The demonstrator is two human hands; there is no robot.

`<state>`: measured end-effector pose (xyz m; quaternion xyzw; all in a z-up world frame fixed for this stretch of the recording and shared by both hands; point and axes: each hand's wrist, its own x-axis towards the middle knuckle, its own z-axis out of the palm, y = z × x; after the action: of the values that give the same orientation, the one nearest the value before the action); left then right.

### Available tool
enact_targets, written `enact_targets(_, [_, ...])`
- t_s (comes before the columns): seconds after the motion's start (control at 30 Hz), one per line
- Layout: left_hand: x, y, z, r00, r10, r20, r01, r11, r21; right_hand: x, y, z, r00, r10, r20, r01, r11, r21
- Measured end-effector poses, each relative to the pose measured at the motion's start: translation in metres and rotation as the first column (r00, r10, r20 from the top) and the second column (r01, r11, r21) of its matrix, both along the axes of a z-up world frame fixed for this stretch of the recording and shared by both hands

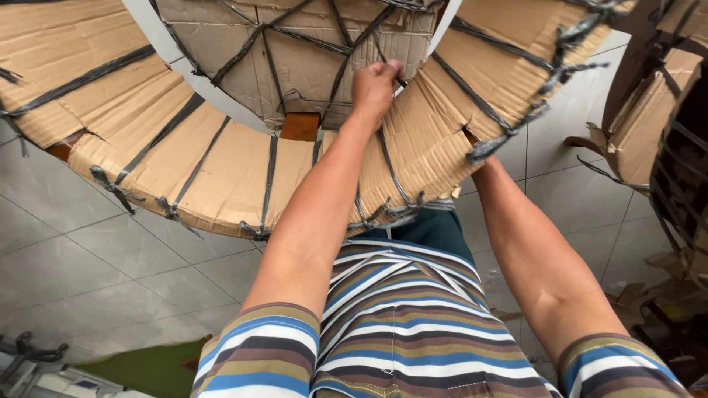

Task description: Securing cardboard padding to a wooden chair frame by threading and tying black cord through pre-made holes.

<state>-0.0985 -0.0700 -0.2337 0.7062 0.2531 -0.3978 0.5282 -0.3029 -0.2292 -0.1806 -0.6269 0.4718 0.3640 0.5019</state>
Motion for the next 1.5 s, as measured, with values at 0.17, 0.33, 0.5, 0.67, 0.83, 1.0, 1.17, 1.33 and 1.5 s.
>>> enact_targets(0.17, [0.026,0.031,0.073,0.965,-0.022,0.261,0.043,0.996,-0.077,0.044,-0.021,0.082,0.999,0.01,0.052,-0.013,0.998,0.064])
enact_targets(0.33, [0.025,0.047,0.184,0.87,0.107,0.482,0.007,0.974,-0.228,0.025,-0.031,0.153,0.993,0.088,0.075,-0.088,0.996,-0.002])
enact_targets(0.5, [-0.008,0.035,0.265,0.852,-0.126,0.509,0.224,0.965,-0.135,-0.012,-0.038,0.162,0.878,0.364,0.31,-0.249,0.902,-0.353])
enact_targets(0.67, [-0.036,0.012,0.233,0.677,-0.367,0.638,0.484,0.875,-0.01,0.025,-0.002,0.217,0.752,0.572,0.327,-0.293,0.735,-0.612])
enact_targets(0.83, [-0.045,0.001,0.249,0.501,-0.533,0.681,0.635,0.762,0.129,0.042,0.024,0.225,0.572,0.735,0.365,-0.179,0.546,-0.818])
enact_targets(1.0, [-0.045,0.002,0.229,0.511,-0.421,0.75,0.618,0.786,0.019,0.043,0.03,0.231,0.307,0.864,0.399,-0.01,0.422,-0.906])
enact_targets(1.17, [-0.04,0.006,0.244,0.524,-0.531,0.666,0.686,0.726,0.039,0.04,0.035,0.229,0.226,0.872,0.434,0.008,0.444,-0.896])
enact_targets(1.33, [-0.04,0.001,0.201,0.397,-0.803,0.444,0.811,0.534,0.241,0.059,0.042,0.26,0.208,0.838,0.504,0.065,0.502,-0.862])
enact_targets(1.5, [-0.04,0.013,0.246,0.35,-0.768,0.536,0.875,0.472,0.105,0.047,0.036,0.225,0.424,0.628,0.652,0.036,0.708,-0.705])
